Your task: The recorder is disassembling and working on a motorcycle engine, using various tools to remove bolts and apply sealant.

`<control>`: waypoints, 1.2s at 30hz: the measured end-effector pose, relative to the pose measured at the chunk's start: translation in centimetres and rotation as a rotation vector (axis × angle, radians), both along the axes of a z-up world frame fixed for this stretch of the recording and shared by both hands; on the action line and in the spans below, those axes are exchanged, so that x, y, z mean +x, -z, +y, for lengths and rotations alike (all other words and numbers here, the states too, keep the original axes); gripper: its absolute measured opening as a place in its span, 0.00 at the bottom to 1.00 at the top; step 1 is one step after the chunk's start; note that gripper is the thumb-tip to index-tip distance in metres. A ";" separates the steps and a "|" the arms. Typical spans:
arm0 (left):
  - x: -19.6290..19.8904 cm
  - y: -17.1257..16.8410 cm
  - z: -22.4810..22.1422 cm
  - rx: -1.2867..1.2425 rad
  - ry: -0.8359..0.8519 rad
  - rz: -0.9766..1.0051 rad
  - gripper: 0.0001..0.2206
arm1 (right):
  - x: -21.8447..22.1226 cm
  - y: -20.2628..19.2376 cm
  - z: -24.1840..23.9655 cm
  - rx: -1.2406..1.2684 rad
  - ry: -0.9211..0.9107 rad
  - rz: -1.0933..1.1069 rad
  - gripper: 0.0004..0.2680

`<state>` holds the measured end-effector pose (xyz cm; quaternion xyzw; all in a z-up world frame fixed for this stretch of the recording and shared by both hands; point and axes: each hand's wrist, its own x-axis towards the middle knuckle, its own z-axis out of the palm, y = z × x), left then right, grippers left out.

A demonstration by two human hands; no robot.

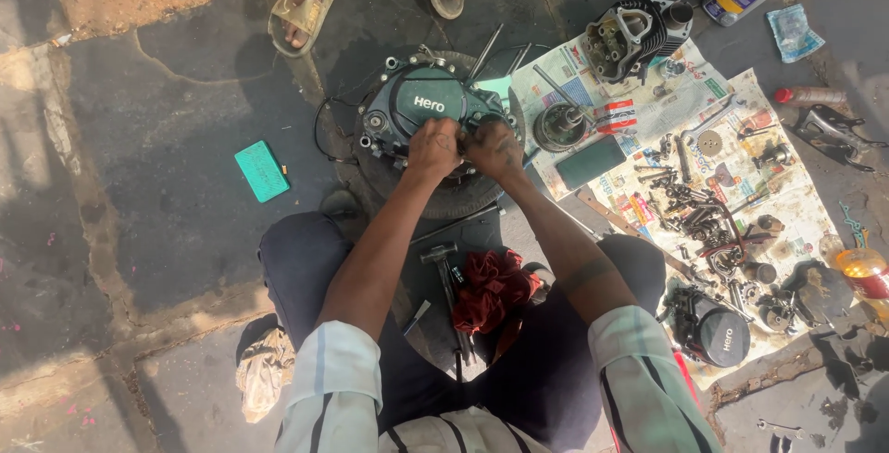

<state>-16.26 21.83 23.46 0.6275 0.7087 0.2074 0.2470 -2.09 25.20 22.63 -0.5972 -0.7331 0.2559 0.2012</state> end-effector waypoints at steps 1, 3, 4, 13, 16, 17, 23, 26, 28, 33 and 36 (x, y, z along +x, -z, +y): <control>-0.2 -0.9 0.5 0.017 0.009 0.006 0.19 | 0.6 -0.9 0.8 0.017 0.009 0.006 0.15; -0.8 -2.2 0.6 -0.087 0.037 0.077 0.16 | 1.6 -2.1 1.6 -0.438 -0.029 0.319 0.16; -1.3 -3.0 0.9 -0.091 0.044 0.084 0.16 | 2.4 -2.8 3.0 -0.441 -0.023 0.327 0.16; -3.2 -5.9 -0.4 0.182 0.019 0.195 0.20 | 7.4 1.4 8.9 -0.309 0.065 0.786 0.19; -3.8 -4.8 -0.5 -0.040 0.083 0.297 0.21 | 7.5 4.4 10.3 -0.234 -0.375 0.965 0.24; -4.0 -4.2 -0.7 -0.117 0.110 0.309 0.22 | 7.0 4.7 10.9 -0.397 -0.158 0.902 0.23; -5.7 -1.8 -1.4 -0.188 0.160 0.292 0.22 | 3.7 0.6 10.8 -0.685 0.175 0.650 0.22; -5.5 -3.0 -2.0 -0.173 0.158 0.312 0.20 | 2.2 1.0 11.2 -0.683 0.344 0.500 0.22; -5.5 -4.6 -2.3 -0.198 0.161 0.331 0.20 | 1.5 1.5 11.5 -0.692 0.415 0.450 0.23; -5.9 -6.1 -3.0 -0.217 0.168 0.304 0.23 | 1.5 3.4 11.9 -0.532 0.493 0.307 0.25; -6.6 -5.2 -3.0 -0.252 0.182 0.313 0.25 | 1.8 4.1 12.0 -0.541 0.504 0.269 0.24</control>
